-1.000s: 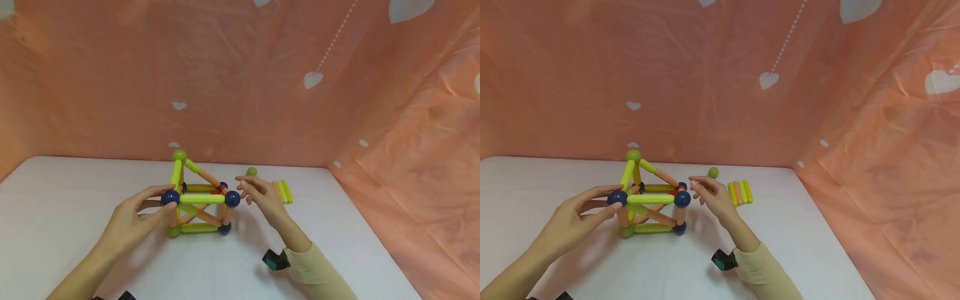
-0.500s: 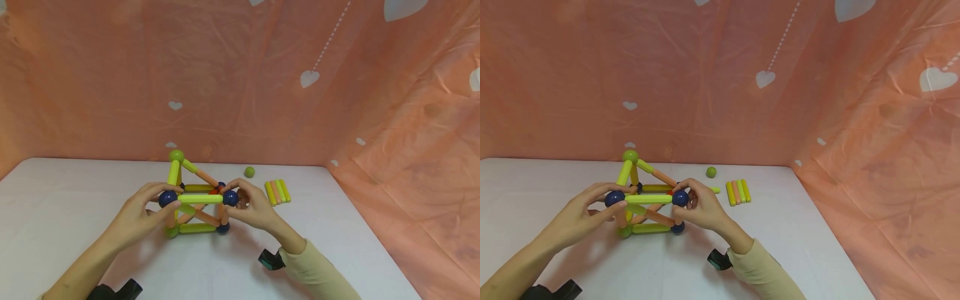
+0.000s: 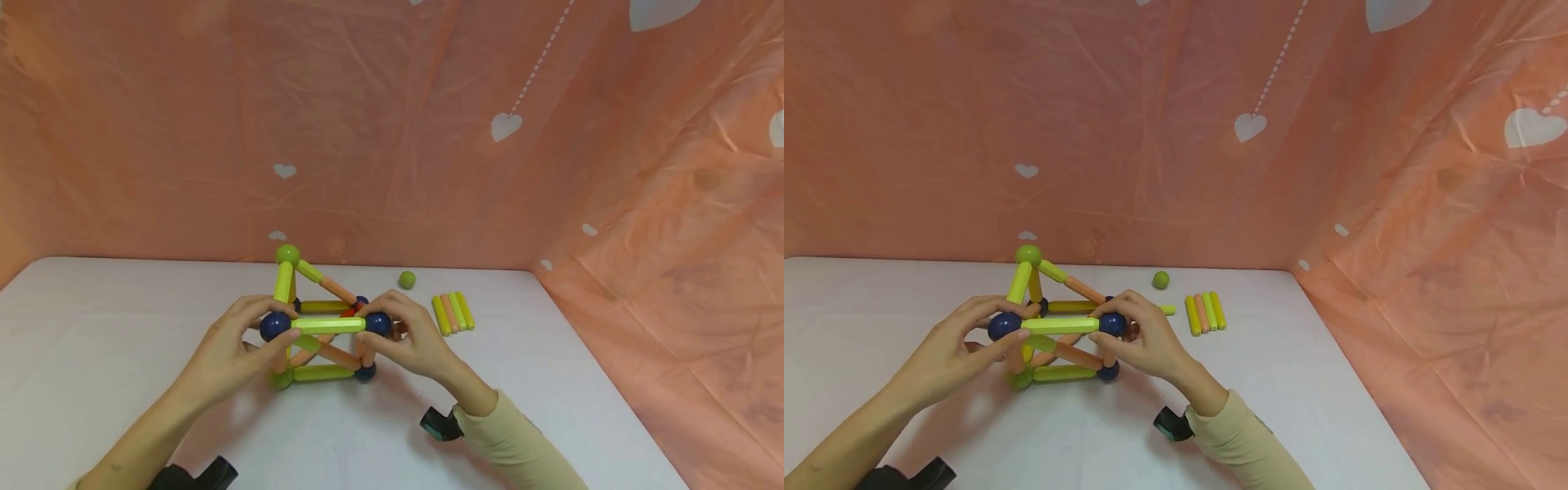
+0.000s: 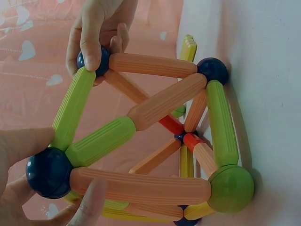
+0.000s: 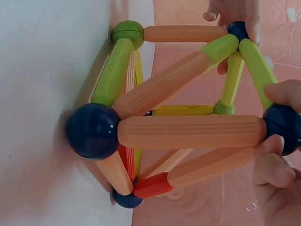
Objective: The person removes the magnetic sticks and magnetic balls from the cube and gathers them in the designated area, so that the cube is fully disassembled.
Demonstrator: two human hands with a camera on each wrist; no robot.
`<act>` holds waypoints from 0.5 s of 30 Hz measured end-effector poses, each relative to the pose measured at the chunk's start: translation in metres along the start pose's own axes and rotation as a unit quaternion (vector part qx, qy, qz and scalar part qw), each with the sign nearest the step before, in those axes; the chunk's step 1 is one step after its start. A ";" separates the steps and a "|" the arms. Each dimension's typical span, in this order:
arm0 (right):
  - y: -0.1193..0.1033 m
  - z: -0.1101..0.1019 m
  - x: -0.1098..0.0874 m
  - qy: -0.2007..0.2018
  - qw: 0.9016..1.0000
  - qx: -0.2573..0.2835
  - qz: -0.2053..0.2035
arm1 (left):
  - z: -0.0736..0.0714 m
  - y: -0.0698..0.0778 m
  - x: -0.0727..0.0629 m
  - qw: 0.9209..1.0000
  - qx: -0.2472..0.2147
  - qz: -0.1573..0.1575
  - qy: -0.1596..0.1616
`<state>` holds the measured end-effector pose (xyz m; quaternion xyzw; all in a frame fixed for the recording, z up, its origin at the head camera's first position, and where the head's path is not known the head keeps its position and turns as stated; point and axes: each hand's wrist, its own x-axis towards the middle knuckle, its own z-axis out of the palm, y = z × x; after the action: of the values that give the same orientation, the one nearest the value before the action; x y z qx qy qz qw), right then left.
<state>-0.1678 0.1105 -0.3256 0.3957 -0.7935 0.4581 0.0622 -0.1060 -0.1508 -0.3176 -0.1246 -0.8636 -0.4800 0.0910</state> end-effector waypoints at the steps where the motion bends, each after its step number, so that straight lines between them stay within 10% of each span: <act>1: 0.000 0.001 -0.001 0.004 1.000 0.000 0.001 | 0.000 0.000 0.000 1.000 -0.003 -0.002 0.000; 15: 0.001 0.001 -0.008 0.039 0.998 -0.002 0.043 | 0.002 0.001 0.001 1.000 0.023 0.011 0.013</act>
<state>-0.1629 0.1141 -0.3302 0.3431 -0.8078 0.4735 0.0744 -0.1064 -0.1482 -0.3178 -0.1259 -0.8716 -0.4608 0.1099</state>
